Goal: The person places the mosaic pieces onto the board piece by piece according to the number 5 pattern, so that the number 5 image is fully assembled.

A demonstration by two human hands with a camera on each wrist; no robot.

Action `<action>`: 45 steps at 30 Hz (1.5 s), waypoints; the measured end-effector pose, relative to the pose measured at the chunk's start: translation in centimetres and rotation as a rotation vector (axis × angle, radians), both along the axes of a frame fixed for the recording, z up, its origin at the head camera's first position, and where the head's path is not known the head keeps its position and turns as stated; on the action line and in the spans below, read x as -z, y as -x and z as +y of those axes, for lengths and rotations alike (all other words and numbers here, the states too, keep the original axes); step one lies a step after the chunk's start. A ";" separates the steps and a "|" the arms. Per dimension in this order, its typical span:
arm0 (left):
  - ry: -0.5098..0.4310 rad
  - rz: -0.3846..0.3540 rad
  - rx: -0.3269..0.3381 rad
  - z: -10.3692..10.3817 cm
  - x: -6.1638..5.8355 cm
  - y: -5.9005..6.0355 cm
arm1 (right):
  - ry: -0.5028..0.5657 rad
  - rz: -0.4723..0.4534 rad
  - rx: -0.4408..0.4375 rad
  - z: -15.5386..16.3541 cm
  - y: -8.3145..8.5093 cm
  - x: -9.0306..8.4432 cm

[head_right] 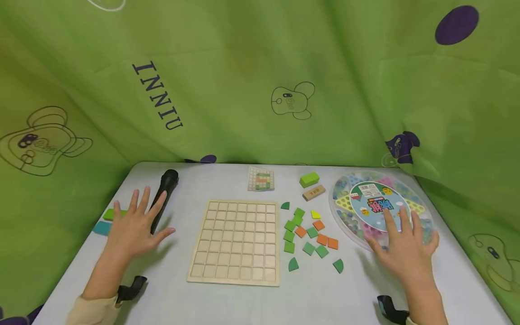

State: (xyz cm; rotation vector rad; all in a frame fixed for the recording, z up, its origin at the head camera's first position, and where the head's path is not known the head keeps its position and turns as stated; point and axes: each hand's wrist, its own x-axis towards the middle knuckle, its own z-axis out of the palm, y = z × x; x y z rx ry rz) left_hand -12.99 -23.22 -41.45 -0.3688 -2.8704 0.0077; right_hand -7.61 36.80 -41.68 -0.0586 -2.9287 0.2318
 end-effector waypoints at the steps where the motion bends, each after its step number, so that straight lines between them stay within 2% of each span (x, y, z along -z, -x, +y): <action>1: -0.003 -0.003 0.022 0.5 -0.1 0.1 | 0.007 0.032 -0.029 -0.5 0.2 0.1; 4: -0.036 -0.019 0.115 2.0 -0.1 0.4 | 0.057 0.127 -0.135 -2.1 1.1 0.4; 7: -0.141 -0.067 0.240 3.7 -0.1 0.7 | 0.139 0.178 -0.240 -4.0 2.4 0.7; 11: -0.369 -0.226 0.418 5.6 0.1 0.9 | 0.274 0.129 -0.323 -6.6 4.5 1.0; 14: -0.515 -0.365 0.483 6.5 0.4 1.1 | 0.367 0.056 -0.360 -8.6 6.4 1.2; 17: -0.599 -0.484 0.486 6.8 1.3 1.4 | 0.452 -0.028 -0.400 -10.6 8.3 1.5; 20: -0.644 -0.594 0.474 6.7 2.6 1.7 | 0.530 -0.133 -0.422 -12.4 10.0 1.9; 22: -0.657 -0.650 0.461 6.5 3.3 1.8 | 0.556 -0.204 -0.433 -13.4 11.1 2.2; 24: -0.662 -0.676 0.454 6.4 3.9 2.0 | 0.576 -0.269 -0.436 -14.2 12.2 2.5; 29: -0.611 -0.662 0.473 6.3 4.5 2.2 | 0.540 -0.332 -0.410 -15.3 14.1 3.1; 33: -0.571 -0.649 0.500 6.4 4.9 2.5 | 0.462 -0.309 -0.390 -15.3 14.5 3.5; 37: -0.578 -0.654 0.499 6.3 5.3 2.7 | 0.426 -0.297 -0.384 -15.1 14.5 3.8; 41: -0.593 -0.651 0.500 6.0 5.6 2.7 | 0.460 -0.286 -0.351 -15.4 14.0 3.3; 45: -0.601 -0.645 0.491 5.8 5.7 2.6 | 0.565 -0.239 -0.359 -16.8 13.3 2.6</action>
